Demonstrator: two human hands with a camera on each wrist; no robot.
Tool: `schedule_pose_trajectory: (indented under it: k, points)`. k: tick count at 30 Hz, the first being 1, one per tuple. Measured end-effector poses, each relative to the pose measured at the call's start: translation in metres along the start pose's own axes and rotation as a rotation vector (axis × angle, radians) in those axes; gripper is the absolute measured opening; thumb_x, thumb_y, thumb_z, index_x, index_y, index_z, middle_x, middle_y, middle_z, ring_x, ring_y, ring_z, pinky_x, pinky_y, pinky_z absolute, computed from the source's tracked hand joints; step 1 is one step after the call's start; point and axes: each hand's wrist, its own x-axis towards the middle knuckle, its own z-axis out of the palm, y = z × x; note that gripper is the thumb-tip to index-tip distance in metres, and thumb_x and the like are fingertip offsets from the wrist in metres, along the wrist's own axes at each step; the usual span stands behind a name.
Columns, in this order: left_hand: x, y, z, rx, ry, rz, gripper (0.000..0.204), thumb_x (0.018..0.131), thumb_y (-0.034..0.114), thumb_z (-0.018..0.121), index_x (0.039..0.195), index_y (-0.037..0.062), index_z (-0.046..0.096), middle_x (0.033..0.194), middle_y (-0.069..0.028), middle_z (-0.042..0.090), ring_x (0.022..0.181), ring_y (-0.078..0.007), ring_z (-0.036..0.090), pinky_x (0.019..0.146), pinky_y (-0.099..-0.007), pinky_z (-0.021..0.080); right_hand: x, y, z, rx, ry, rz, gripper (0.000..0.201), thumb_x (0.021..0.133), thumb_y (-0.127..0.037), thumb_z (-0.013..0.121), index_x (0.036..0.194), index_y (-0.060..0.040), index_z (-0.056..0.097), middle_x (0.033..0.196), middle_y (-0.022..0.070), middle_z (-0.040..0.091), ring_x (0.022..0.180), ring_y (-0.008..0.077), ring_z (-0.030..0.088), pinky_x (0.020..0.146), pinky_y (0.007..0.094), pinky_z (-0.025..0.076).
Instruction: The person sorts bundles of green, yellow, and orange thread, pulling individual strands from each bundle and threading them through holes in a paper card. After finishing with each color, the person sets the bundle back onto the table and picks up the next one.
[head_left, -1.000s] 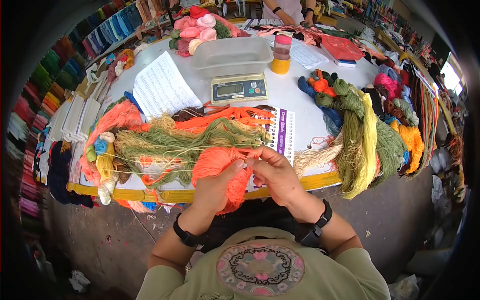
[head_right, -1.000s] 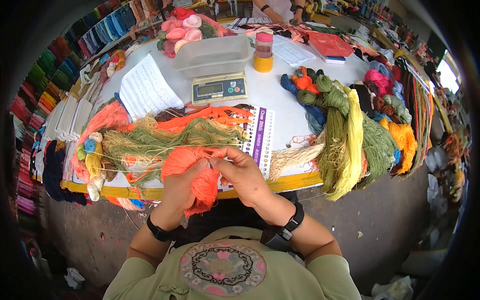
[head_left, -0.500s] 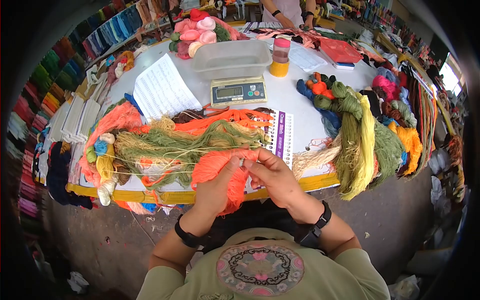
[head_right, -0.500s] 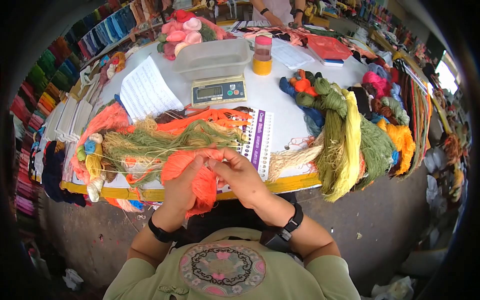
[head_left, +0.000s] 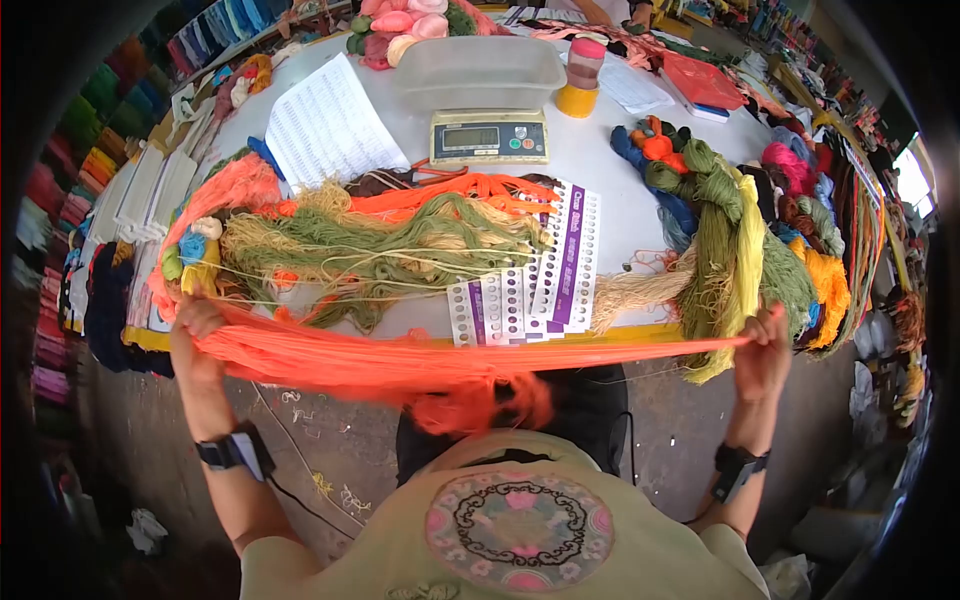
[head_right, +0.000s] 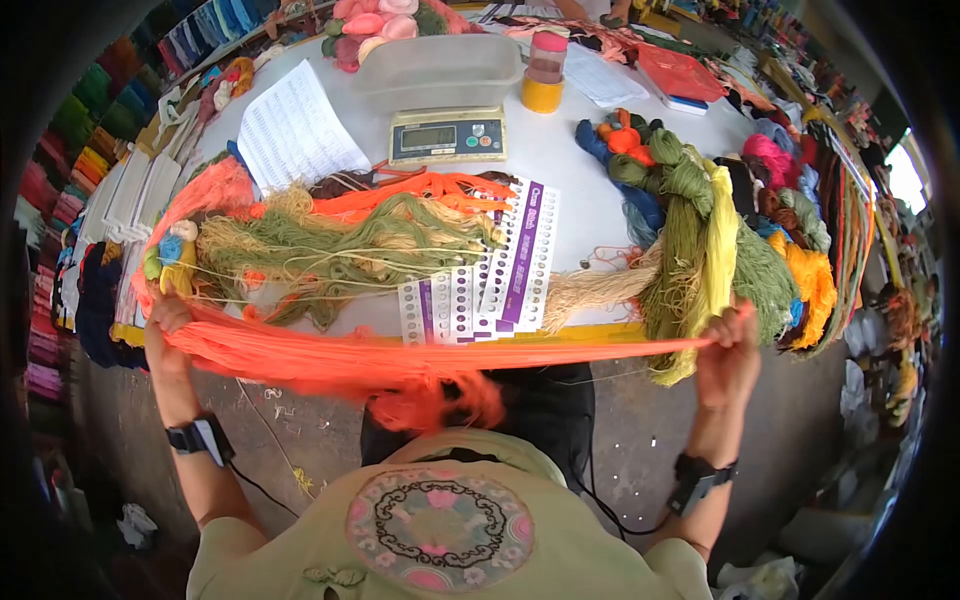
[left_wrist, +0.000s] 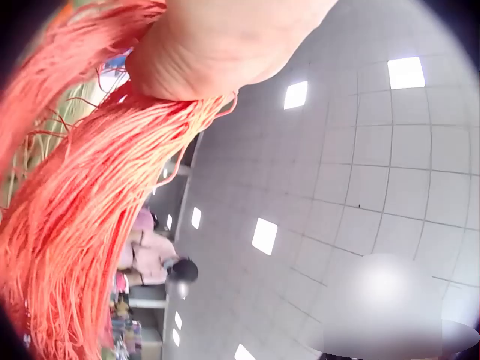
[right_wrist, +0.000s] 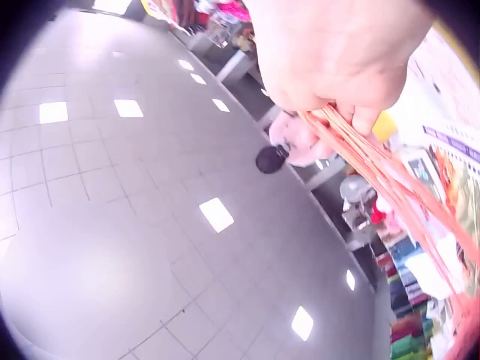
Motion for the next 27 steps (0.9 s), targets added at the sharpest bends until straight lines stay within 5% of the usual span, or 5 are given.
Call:
schedule_pose_trajectory:
  k: [6,10,14,21,27]
  points:
    - [-0.01,0.203,-0.113,0.207,0.055,0.35,0.027,0.099,0.014,0.041,0.117,-0.0022,0.053,0.06,0.007,0.036,0.047,-0.0046,0.031,0.046,-0.0191,0.029,0.019,-0.151,-0.138,-0.716,0.586,-0.485,0.008,0.096,-0.019,0.05,0.094,-0.0113,0.052,0.062,-0.0069,0.036,0.045,0.0041,0.026,0.039,0.022,0.021]
    - [-0.051,0.045,0.008,0.318,-0.002,0.44,0.033,0.099,0.021,0.045,0.123,-0.001,0.05,0.062,0.0076,0.042,0.048,-0.0024,0.034,0.046,-0.0178,0.032,-0.01,-0.105,-0.055,-0.849,0.428,-0.268,0.008,0.095,-0.02,0.052,0.092,-0.0129,0.053,0.062,-0.0075,0.037,0.046,0.003,0.028,0.04,0.0219,0.023]
    - [-0.022,-0.122,0.021,0.059,-0.14,-0.088,0.029,0.098,0.023,0.048,0.113,-0.001,0.053,0.092,-0.0035,0.058,0.055,-0.0026,0.042,0.041,-0.0153,0.034,-0.045,0.039,0.079,-1.165,-0.369,0.193,0.008,0.094,-0.005,0.051,0.098,-0.0044,0.059,0.076,-0.0018,0.052,0.057,0.0046,0.045,0.05,0.0207,0.038]
    - [0.027,-0.239,0.034,1.053,-0.009,-0.402,0.028,0.092,0.03,0.057,0.097,0.0044,0.066,0.072,-0.001,0.058,0.055,-0.008,0.046,0.049,-0.0225,0.035,0.003,0.221,0.155,-1.248,-1.093,0.129,0.008,0.095,-0.013,0.055,0.095,-0.0051,0.058,0.07,0.003,0.054,0.06,0.0097,0.052,0.055,0.0265,0.042]
    - [0.033,-0.269,0.043,1.751,0.089,-0.516,0.033,0.092,0.035,0.057,0.091,0.0036,0.067,0.068,-0.0032,0.06,0.063,-0.0114,0.057,0.057,-0.0226,0.042,0.013,0.266,0.142,-1.377,-1.1,0.241,0.008,0.092,-0.017,0.054,0.095,-0.0114,0.057,0.069,0.0117,0.06,0.064,0.0304,0.06,0.06,0.0386,0.046]
